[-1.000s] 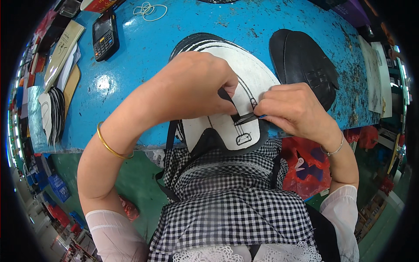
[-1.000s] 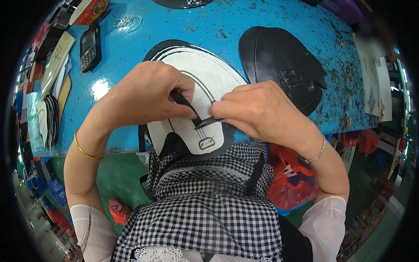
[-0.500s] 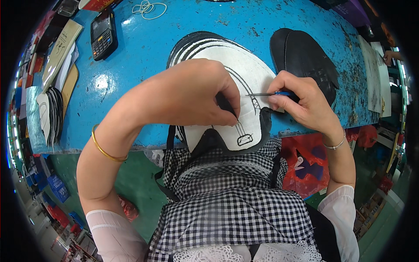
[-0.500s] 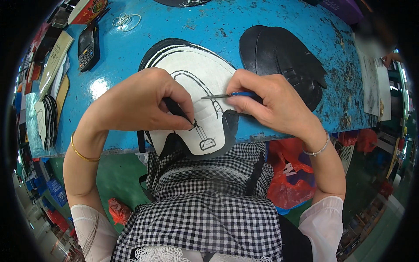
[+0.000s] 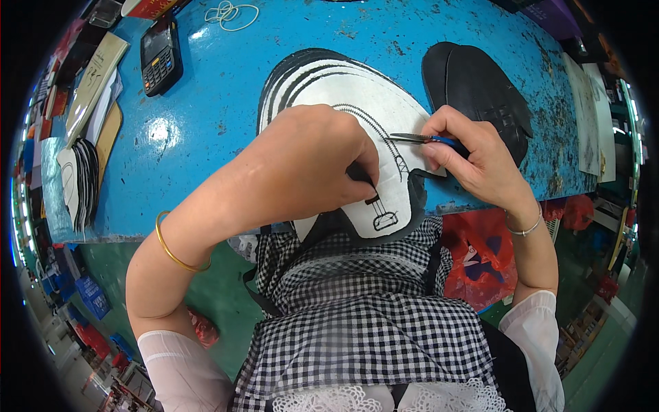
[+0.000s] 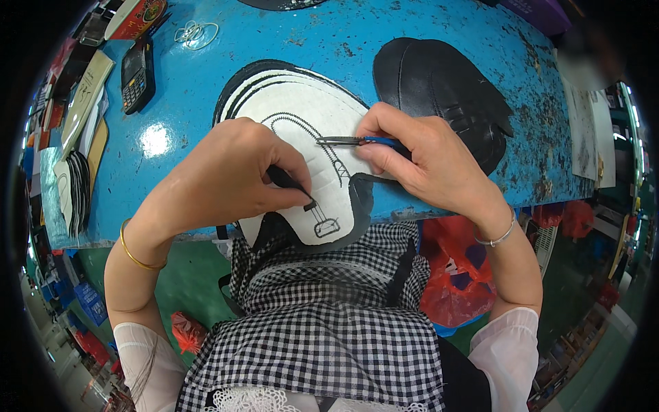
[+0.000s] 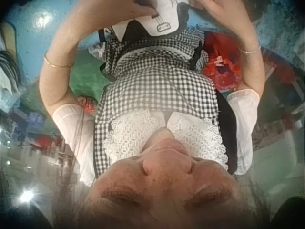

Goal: The person applies adhesive paste to shoe uppers and shoe soles with a brush, then assembles the shoe components by hand at a workstation.

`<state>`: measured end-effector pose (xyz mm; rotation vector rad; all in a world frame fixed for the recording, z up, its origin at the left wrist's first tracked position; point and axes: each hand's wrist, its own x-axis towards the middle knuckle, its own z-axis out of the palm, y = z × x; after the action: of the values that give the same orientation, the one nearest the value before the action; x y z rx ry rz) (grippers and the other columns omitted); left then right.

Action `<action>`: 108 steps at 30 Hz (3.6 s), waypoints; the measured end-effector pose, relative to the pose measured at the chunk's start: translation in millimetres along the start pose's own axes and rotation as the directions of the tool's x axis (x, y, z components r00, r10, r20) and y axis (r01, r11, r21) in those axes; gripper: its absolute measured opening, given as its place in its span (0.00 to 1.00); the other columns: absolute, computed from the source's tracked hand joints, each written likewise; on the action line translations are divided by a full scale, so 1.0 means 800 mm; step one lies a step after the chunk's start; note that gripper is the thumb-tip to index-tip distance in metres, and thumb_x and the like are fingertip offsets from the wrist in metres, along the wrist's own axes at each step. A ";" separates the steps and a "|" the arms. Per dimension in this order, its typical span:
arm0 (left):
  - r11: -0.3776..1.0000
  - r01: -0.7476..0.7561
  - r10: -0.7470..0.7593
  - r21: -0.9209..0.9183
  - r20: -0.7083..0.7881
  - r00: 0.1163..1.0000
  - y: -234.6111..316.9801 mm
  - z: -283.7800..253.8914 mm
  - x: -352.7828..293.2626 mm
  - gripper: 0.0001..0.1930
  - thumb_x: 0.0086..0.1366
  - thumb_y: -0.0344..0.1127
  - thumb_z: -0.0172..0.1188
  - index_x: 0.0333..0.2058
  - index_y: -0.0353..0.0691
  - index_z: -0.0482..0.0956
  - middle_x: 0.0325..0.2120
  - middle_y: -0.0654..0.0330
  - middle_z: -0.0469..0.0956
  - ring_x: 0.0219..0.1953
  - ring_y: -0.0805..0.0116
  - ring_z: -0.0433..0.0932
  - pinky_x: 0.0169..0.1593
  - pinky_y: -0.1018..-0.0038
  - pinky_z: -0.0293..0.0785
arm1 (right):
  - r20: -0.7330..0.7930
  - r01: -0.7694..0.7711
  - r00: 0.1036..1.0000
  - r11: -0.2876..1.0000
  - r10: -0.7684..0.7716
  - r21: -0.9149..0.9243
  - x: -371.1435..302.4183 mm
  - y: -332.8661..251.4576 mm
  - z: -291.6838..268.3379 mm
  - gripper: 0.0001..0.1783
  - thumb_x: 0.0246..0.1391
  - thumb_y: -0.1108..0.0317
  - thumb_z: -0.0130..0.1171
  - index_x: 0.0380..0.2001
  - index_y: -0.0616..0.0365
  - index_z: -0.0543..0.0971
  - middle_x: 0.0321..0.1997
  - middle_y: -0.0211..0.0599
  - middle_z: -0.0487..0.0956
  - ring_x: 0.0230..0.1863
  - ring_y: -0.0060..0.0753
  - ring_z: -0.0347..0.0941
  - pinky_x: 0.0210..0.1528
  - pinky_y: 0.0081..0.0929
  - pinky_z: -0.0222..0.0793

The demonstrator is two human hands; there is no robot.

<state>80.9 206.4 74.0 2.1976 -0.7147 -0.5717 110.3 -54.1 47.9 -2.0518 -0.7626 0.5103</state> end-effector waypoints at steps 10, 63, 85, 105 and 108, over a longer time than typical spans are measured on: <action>0.995 0.032 -0.026 0.095 -0.060 0.998 -0.004 0.003 0.004 0.05 0.52 0.30 0.69 0.30 0.39 0.87 0.22 0.57 0.83 0.22 0.63 0.81 0.29 0.71 0.75 | 0.079 0.375 0.927 0.907 -0.367 -0.193 0.005 -0.001 0.003 0.09 0.54 0.70 0.64 0.38 0.55 0.78 0.28 0.33 0.81 0.29 0.35 0.79 0.31 0.29 0.73; 0.655 0.087 -0.143 -0.751 -0.011 0.990 0.024 -0.009 -0.030 0.05 0.61 0.26 0.70 0.34 0.31 0.86 0.22 0.66 0.80 0.22 0.84 0.72 0.24 0.84 0.64 | 0.049 -0.173 0.983 0.811 0.176 0.559 -0.026 -0.056 0.018 0.15 0.50 0.68 0.74 0.39 0.61 0.82 0.26 0.22 0.76 0.25 0.09 0.63 0.29 0.14 0.58; 0.290 0.131 0.073 -0.948 0.158 0.985 0.012 0.006 -0.081 0.19 0.67 0.14 0.54 0.56 0.22 0.74 0.44 0.39 0.83 0.38 0.59 0.88 0.39 0.74 0.87 | -0.230 0.117 0.972 0.741 0.051 0.661 -0.062 -0.051 -0.012 0.11 0.51 0.72 0.69 0.28 0.59 0.74 0.23 0.26 0.70 0.23 0.14 0.59 0.26 0.18 0.52; 0.461 0.038 -0.060 -0.887 0.011 0.998 0.056 0.017 -0.065 0.04 0.66 0.28 0.66 0.36 0.32 0.83 0.26 0.67 0.79 0.28 0.84 0.72 0.32 0.83 0.67 | -0.157 0.106 0.987 0.876 -0.035 0.470 -0.055 -0.079 0.006 0.16 0.49 0.64 0.75 0.36 0.62 0.83 0.19 0.23 0.74 0.18 0.09 0.59 0.22 0.14 0.52; 0.506 0.061 -0.076 -0.860 0.025 0.997 0.056 0.020 -0.063 0.04 0.66 0.27 0.66 0.36 0.31 0.84 0.24 0.66 0.80 0.24 0.83 0.73 0.29 0.84 0.68 | 0.034 0.096 0.993 0.937 -0.114 0.335 -0.049 -0.088 0.006 0.15 0.48 0.65 0.75 0.35 0.61 0.82 0.15 0.18 0.70 0.17 0.07 0.58 0.23 0.14 0.52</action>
<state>20.0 205.5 107.0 1.2561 -0.2079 -0.7447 55.7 -47.2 107.4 -1.6813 -0.7563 0.5919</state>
